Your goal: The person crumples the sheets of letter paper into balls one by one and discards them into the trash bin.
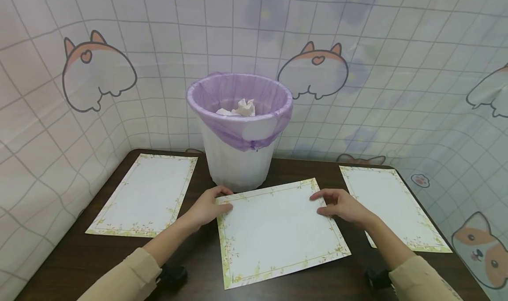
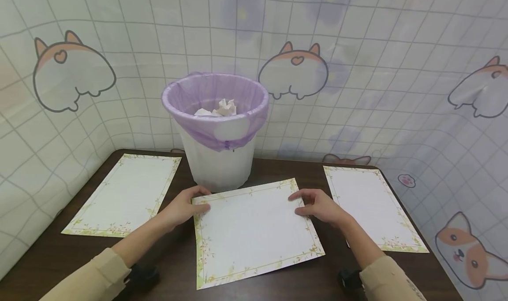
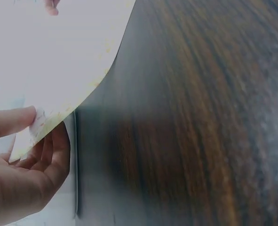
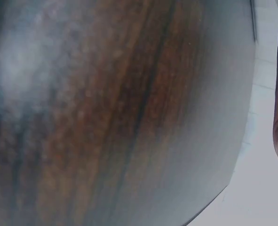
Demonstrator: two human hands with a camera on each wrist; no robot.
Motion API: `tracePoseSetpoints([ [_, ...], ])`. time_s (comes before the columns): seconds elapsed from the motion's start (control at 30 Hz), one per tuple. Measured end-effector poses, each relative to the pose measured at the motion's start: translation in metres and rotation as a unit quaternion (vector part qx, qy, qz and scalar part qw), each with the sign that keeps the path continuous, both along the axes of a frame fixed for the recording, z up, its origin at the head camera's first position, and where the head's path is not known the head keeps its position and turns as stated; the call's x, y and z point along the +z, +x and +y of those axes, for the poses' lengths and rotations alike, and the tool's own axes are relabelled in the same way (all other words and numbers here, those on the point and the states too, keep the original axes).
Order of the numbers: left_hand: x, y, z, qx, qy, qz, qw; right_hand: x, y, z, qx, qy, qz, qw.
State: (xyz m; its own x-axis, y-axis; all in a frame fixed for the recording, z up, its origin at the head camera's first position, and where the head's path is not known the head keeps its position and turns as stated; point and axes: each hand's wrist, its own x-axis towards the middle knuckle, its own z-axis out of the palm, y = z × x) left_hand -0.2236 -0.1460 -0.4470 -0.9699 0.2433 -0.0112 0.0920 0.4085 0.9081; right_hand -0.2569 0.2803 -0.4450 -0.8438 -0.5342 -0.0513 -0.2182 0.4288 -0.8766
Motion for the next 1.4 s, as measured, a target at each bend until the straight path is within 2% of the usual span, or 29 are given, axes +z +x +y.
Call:
tracePoseSetpoints([
  [0.1, 0.001, 0.002, -0.003, 0.000, 0.018, -0.020, 0.9996, 0.000, 0.002, 0.000, -0.015, 0.006, 0.002, 0.9999],
  [0.27, -0.001, 0.007, -0.008, -0.009, 0.081, -0.057, 0.9951, -0.001, 0.005, 0.003, -0.036, 0.014, 0.004, 0.9992],
  [0.37, -0.002, 0.010, -0.010, 0.002, 0.109, -0.057, 0.9924, -0.001, 0.007, 0.005, -0.046, 0.011, -0.004, 0.9989],
  [0.53, -0.003, 0.014, -0.011, 0.014, 0.132, -0.037, 0.9904, -0.002, 0.009, 0.007, -0.049, 0.001, -0.016, 0.9986],
  [0.63, -0.004, 0.018, -0.011, 0.006, 0.125, -0.025, 0.9918, -0.003, 0.010, 0.008, -0.048, -0.006, -0.018, 0.9987],
  [0.77, -0.005, 0.024, -0.010, -0.014, 0.084, -0.009, 0.9963, -0.004, 0.012, 0.008, -0.045, -0.015, -0.022, 0.9986],
  [0.87, -0.004, 0.028, -0.010, -0.018, 0.062, -0.002, 0.9979, -0.004, 0.013, 0.008, -0.036, -0.025, -0.033, 0.9985],
  [1.17, -0.001, 0.029, -0.013, -0.009, 0.061, -0.007, 0.9981, 0.001, 0.013, 0.011, -0.043, -0.077, -0.083, 0.9926],
  [1.27, -0.001, 0.028, -0.014, -0.015, 0.065, -0.010, 0.9977, 0.002, 0.013, 0.015, -0.015, -0.085, -0.090, 0.9922],
  [1.4, -0.001, 0.027, -0.015, -0.022, 0.070, -0.013, 0.9972, 0.002, 0.011, 0.016, 0.043, -0.103, -0.102, 0.9884],
])
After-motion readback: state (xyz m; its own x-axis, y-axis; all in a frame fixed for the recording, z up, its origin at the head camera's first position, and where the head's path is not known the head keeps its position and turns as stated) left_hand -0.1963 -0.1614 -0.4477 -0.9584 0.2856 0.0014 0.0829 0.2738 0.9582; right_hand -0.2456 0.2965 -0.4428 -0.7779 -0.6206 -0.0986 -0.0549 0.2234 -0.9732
